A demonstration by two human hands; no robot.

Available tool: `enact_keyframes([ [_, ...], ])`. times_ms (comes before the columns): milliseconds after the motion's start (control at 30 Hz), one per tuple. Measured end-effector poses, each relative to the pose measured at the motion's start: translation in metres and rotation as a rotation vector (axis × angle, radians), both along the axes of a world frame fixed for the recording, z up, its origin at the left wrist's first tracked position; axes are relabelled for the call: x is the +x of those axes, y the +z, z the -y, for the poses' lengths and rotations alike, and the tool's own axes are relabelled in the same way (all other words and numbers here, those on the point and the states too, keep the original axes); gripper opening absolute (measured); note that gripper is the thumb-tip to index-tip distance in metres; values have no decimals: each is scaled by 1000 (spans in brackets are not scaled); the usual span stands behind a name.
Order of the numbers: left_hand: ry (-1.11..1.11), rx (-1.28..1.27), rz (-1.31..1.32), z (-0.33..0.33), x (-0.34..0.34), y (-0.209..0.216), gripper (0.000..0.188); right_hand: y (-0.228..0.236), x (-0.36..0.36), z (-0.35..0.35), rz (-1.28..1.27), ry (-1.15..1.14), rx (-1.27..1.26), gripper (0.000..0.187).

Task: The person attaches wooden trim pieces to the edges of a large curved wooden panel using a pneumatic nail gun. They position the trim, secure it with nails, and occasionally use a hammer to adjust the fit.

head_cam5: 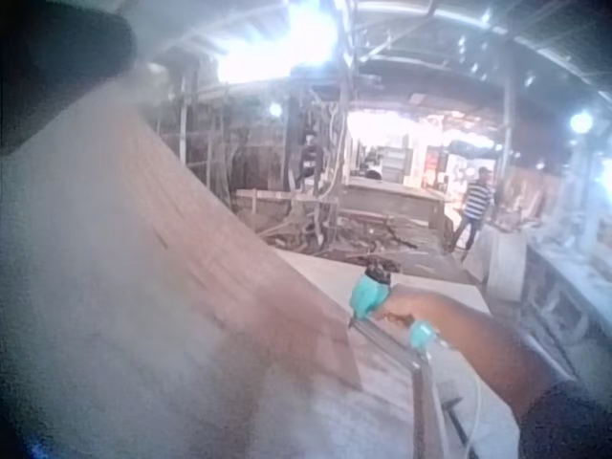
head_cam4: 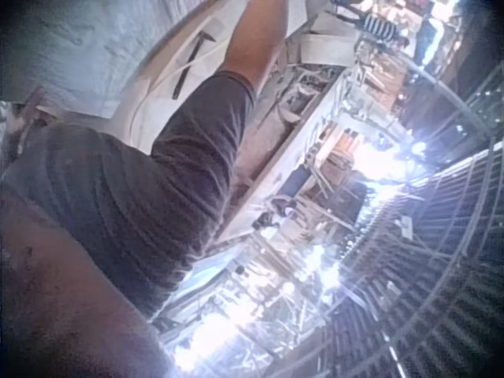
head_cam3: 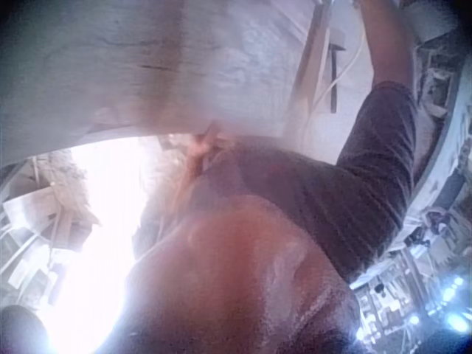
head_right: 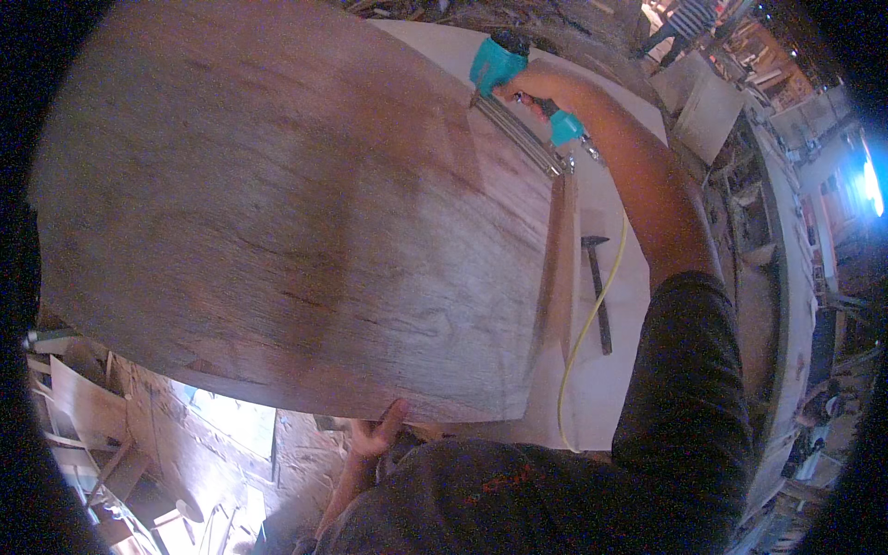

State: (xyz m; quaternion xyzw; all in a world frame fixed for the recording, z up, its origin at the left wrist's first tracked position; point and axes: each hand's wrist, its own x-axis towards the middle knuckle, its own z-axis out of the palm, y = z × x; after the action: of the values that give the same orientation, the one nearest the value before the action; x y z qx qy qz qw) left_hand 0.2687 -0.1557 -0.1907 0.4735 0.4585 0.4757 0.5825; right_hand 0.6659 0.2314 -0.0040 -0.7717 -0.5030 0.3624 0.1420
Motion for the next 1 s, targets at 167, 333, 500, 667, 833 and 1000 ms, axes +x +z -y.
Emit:
enact_keyframes([
  [167, 1, 38, 13, 1, 2, -1, 21, -4, 6, -5, 28, 47, 8, 27],
  [333, -57, 36, -71, 4, -9, -13, 18, 0, 0, -16, 111, 80, -14, 29],
  [500, -8, -24, -52, 0, -3, 6, 17, -5, 2, -4, 54, 93, 16, 35],
  [667, 28, -27, -13, -1, -2, 0, 17, -7, -2, 18, 10, 79, -17, 39],
  [833, 20, -32, 43, 1, -1, -5, 18, -9, -2, 27, -17, 191, 22, 32],
  [1000, -3, -135, 54, 2, -3, -3, 18, -4, -14, 31, 28, 151, -1, 26],
])
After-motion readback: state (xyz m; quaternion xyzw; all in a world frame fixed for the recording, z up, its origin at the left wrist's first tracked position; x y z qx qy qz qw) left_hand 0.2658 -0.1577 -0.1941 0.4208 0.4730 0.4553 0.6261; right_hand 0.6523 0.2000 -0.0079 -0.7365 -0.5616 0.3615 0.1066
